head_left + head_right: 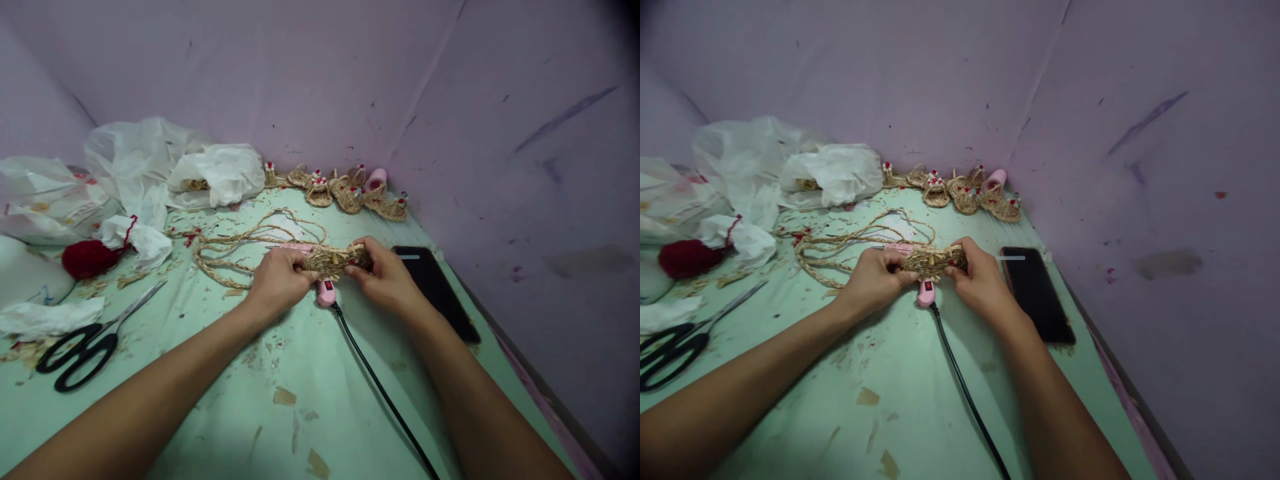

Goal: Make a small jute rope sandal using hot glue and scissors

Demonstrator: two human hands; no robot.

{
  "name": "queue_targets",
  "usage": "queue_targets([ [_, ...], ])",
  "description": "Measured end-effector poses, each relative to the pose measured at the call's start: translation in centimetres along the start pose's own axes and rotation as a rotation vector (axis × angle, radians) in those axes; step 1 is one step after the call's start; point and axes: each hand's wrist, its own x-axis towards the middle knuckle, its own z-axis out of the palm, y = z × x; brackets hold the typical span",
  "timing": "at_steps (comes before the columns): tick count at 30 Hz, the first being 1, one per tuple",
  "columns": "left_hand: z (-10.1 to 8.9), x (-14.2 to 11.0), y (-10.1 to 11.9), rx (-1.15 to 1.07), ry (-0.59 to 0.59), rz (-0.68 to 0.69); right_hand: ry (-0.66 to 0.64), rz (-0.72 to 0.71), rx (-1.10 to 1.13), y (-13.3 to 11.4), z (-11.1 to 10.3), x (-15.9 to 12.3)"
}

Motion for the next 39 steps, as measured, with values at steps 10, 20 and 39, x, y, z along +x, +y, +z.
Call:
queue_targets([
  [10,-0.20,-0.34,0.63,0.062,0.001,-0.016,-0.010,-0.001,0.013,0.39,0.14,-0.06],
  [20,-0.12,-0.25,0.58,0.091,-0.001,-0.018,-0.002,0.004,-0.046,0.00,0.03,-0.22],
  [39,-0.20,-0.57,0.94,0.183,0.029,0.000,-0.036,0.034,-0.032,0.56,-0.15,-0.27],
])
